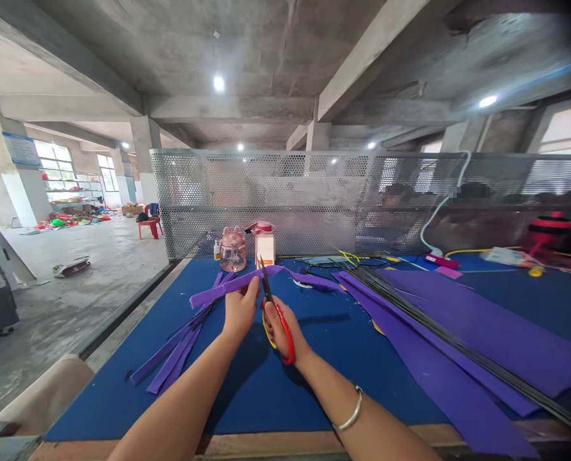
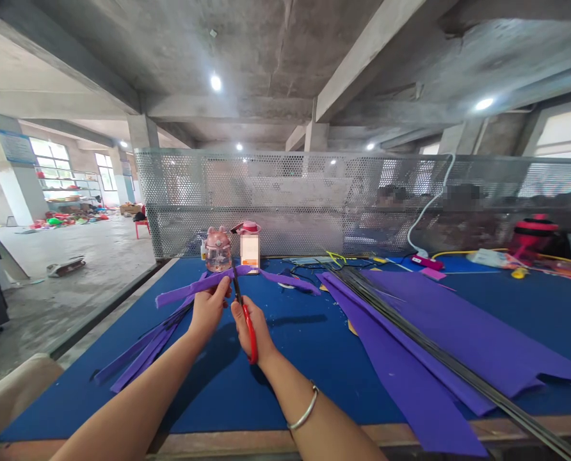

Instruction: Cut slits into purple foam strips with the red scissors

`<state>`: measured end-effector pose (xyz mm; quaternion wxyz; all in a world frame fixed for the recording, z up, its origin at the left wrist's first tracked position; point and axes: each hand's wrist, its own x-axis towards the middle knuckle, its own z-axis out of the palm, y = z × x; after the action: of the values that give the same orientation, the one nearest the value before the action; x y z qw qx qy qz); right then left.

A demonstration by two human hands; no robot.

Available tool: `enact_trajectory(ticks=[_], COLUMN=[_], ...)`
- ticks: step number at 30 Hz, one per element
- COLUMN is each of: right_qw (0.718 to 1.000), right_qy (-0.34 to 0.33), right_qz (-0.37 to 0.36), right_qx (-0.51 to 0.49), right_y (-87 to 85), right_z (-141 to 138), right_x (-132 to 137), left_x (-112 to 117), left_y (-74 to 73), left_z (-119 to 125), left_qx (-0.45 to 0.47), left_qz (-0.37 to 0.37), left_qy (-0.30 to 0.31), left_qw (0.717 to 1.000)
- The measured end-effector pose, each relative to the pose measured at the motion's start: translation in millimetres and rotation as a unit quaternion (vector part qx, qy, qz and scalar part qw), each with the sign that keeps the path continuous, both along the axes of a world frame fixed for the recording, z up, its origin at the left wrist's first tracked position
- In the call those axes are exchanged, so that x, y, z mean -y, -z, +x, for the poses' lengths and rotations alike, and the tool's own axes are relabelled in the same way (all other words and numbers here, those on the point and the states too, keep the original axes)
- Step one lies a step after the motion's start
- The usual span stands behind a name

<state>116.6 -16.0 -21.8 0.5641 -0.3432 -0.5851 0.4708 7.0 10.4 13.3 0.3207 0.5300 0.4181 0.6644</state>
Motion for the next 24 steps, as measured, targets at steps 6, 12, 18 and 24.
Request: enact_trajectory(ticks=[6,12,18,24], right_qw=[1.0,0.999,0.997,0.995], right_qy=[-0.017,-0.018,-0.071,-0.087], right_qz=[-0.023,-0.032,-0.021,0.049], right_qx=[-0.01,-0.005,-0.036,-0.001], right_y=[-5.6,-2.6,2.0,5.7], right_z=[-2,1,-1,1], right_x=[3,3,2,0], left_x=[0,0,1,0], left_y=[-3.6,-4.5,-7.3,-12.1], left_z=[1,4,5,2], left_qx=[0.005,0.034,0.059,0.068], left_qz=[0.013,-0.003,-0.016,-0.003], left_qy=[0.017,0.04,0.053,0.045], left_qw=[1.0,0.999,0.997,0.997])
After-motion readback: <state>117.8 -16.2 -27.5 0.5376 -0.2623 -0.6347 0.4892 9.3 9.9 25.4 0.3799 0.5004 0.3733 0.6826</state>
